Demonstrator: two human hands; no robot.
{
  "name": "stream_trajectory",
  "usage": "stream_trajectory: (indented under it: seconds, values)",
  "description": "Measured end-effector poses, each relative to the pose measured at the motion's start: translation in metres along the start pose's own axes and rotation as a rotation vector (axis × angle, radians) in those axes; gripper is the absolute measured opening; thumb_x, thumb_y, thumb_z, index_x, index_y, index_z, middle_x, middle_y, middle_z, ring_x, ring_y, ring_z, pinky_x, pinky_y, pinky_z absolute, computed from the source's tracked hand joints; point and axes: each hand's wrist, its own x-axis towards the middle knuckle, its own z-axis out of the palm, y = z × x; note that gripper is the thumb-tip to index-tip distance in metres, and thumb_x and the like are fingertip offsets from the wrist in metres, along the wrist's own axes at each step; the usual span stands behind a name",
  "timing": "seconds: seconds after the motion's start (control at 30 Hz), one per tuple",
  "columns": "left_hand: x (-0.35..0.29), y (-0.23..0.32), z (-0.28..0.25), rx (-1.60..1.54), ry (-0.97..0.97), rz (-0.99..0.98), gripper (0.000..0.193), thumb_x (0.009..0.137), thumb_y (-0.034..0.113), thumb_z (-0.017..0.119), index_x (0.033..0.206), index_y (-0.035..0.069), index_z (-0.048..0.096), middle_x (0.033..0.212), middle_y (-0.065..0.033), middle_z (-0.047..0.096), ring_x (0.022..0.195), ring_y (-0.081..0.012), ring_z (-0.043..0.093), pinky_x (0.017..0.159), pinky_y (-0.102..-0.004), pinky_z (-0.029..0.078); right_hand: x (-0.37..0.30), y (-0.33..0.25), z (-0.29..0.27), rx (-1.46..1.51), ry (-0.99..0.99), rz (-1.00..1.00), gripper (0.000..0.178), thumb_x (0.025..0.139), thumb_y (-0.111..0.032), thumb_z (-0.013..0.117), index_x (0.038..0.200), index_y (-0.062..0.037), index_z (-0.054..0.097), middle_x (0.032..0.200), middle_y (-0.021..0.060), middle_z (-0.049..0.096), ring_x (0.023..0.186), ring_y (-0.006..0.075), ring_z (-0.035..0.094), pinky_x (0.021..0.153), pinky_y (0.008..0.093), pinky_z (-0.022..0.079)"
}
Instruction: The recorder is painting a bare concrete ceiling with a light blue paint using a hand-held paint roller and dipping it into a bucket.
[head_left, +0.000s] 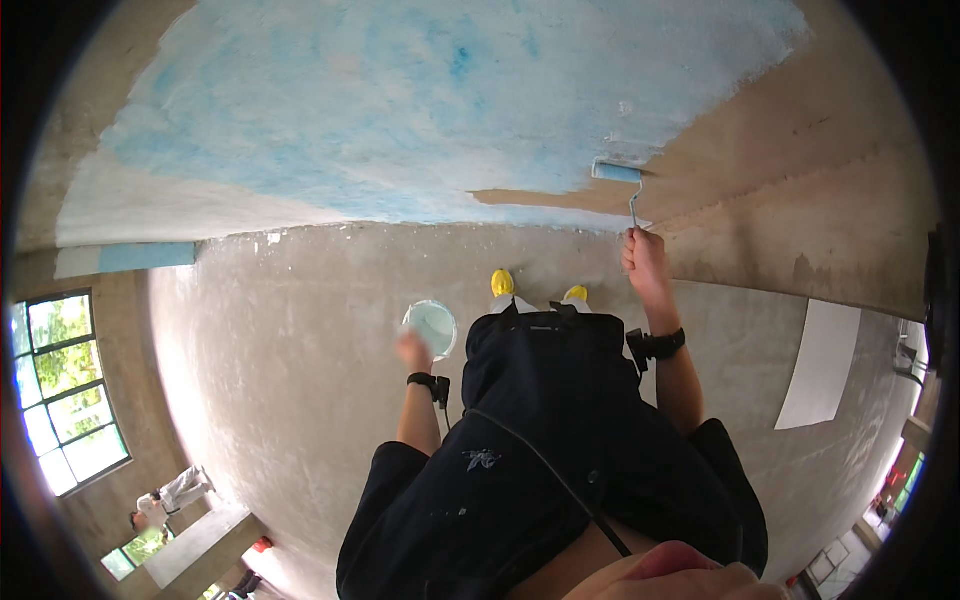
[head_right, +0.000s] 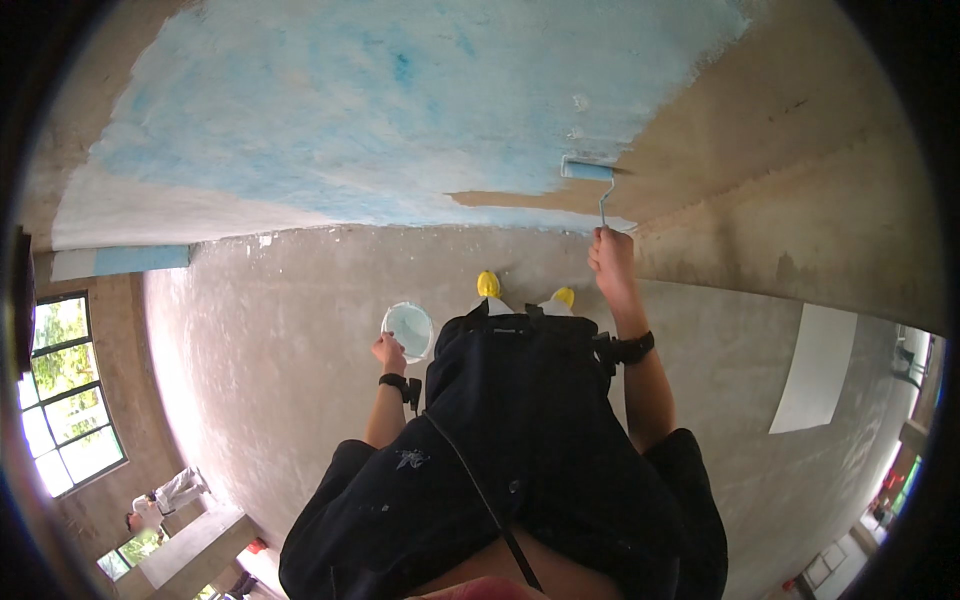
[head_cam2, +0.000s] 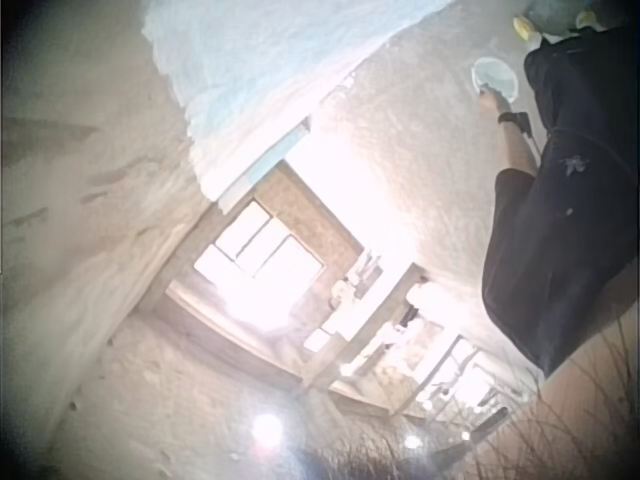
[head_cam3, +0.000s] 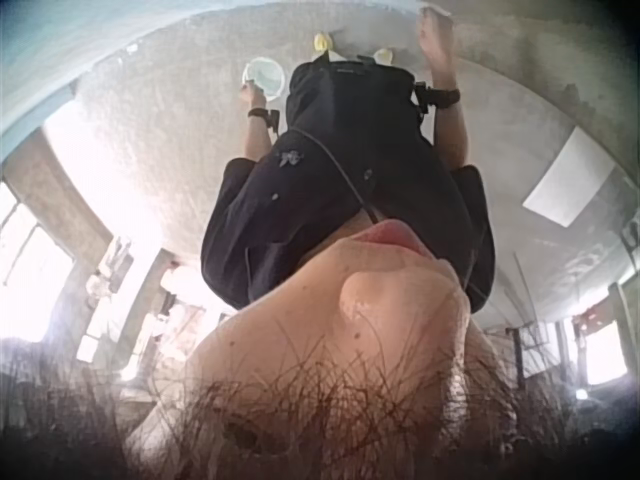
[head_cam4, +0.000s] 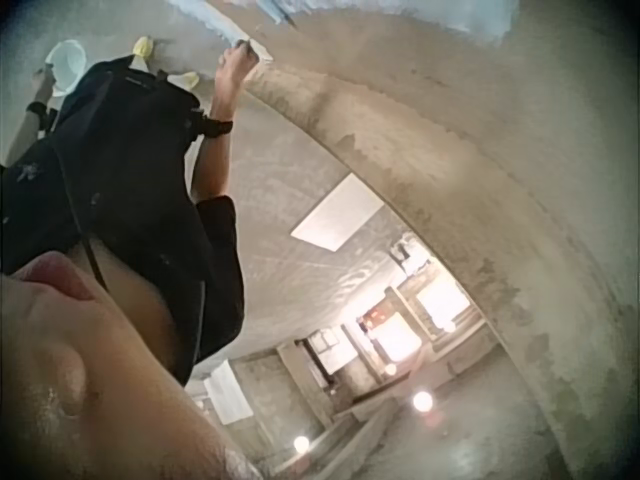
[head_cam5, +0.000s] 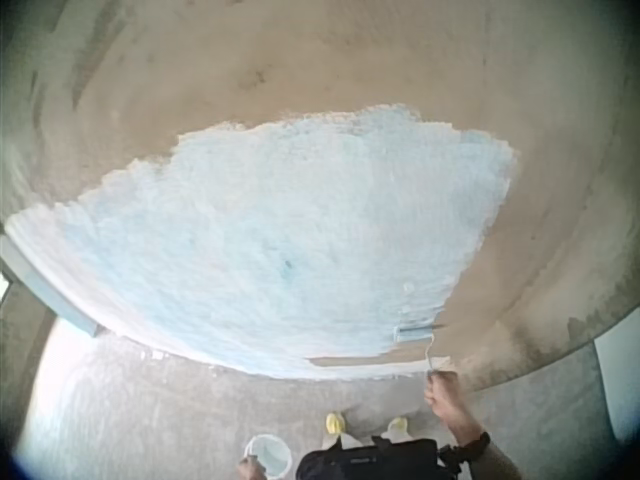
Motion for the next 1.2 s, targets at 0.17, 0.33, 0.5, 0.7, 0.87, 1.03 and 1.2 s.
stream_trajectory:
  seconds: [0.17,0.33,0.5,0.7,0.87,1.03,1.2]
  values:
    - [-0.002,0.002,-0.003,-0.008,-0.011,0.001,0.027,0.088,0.018,0.05,0.086,-0.004,0.064,0.052,-0.0017,0.045,0.042,-0.0133,0.043,0.039,-0.0291,0.037,0.042,0.028,-0.011,-0.012,0.017,0.087,0.02,0.095,-0.015,0.041,0.079,-0.0056,0.048,0.055,-0.0074,0.028,0.041,0.0042,0.022,0.038,0.0231,0.016]
    - [0.002,0.002,-0.005,0.018,0.019,-0.017,0.026,0.088,0.019,0.05,0.085,-0.004,0.064,0.052,-0.0021,0.045,0.042,-0.0141,0.044,0.039,-0.0293,0.037,0.026,0.011,-0.006,0.061,-0.068,0.044,0.018,0.092,-0.011,0.044,0.076,-0.0041,0.049,0.055,-0.0063,0.028,0.041,0.0048,0.023,0.039,0.0242,0.015]
    - [0.01,-0.003,-0.006,0.015,-0.011,-0.028,0.026,0.088,0.019,0.051,0.083,-0.003,0.063,0.052,-0.0022,0.045,0.042,-0.0152,0.046,0.039,-0.0297,0.038,-0.044,-0.053,0.019,0.093,-0.132,-0.045,0.017,0.092,-0.012,0.043,0.077,-0.0049,0.049,0.055,-0.0064,0.026,0.042,0.0042,0.02,0.04,0.0236,0.015]
    - [0.011,-0.002,0.001,0.069,0.035,-0.037,0.026,0.088,0.019,0.05,0.081,-0.003,0.062,0.051,-0.0017,0.043,0.04,-0.0146,0.044,0.038,-0.0294,0.036,-0.08,-0.088,0.028,0.028,-0.168,-0.089,0.019,0.093,-0.011,0.041,0.076,-0.0065,0.048,0.056,-0.0068,0.026,0.042,0.0033,0.02,0.04,0.0233,0.014]
    - [0.017,-0.008,0.001,0.028,-0.011,0.007,0.025,0.087,0.018,0.051,0.081,-0.003,0.062,0.05,-0.001,0.042,0.038,-0.014,0.043,0.036,-0.0289,0.035,-0.118,-0.108,0.044,-0.054,-0.188,-0.131,0.022,0.096,-0.013,0.04,0.076,-0.0069,0.047,0.056,-0.0068,0.027,0.043,0.0024,0.021,0.04,0.0229,0.014]
    - [0.019,-0.013,-0.002,-0.02,-0.031,0.011,0.026,0.088,0.017,0.05,0.081,-0.005,0.063,0.049,-0.0015,0.043,0.039,-0.0139,0.043,0.036,-0.0289,0.035,-0.143,-0.125,0.068,-0.075,-0.214,-0.139,0.023,0.097,-0.015,0.041,0.078,-0.0053,0.048,0.056,-0.0067,0.027,0.043,0.0025,0.021,0.04,0.023,0.015]
    - [0.012,-0.009,-0.003,0.012,-0.04,0.011,0.025,0.088,0.017,0.051,0.082,-0.005,0.063,0.049,-0.0025,0.045,0.038,-0.0141,0.043,0.036,-0.0293,0.035,-0.132,-0.127,0.082,-0.049,-0.25,-0.1,0.021,0.096,-0.015,0.043,0.079,-0.0041,0.049,0.055,-0.0071,0.025,0.043,0.003,0.02,0.04,0.0235,0.014]
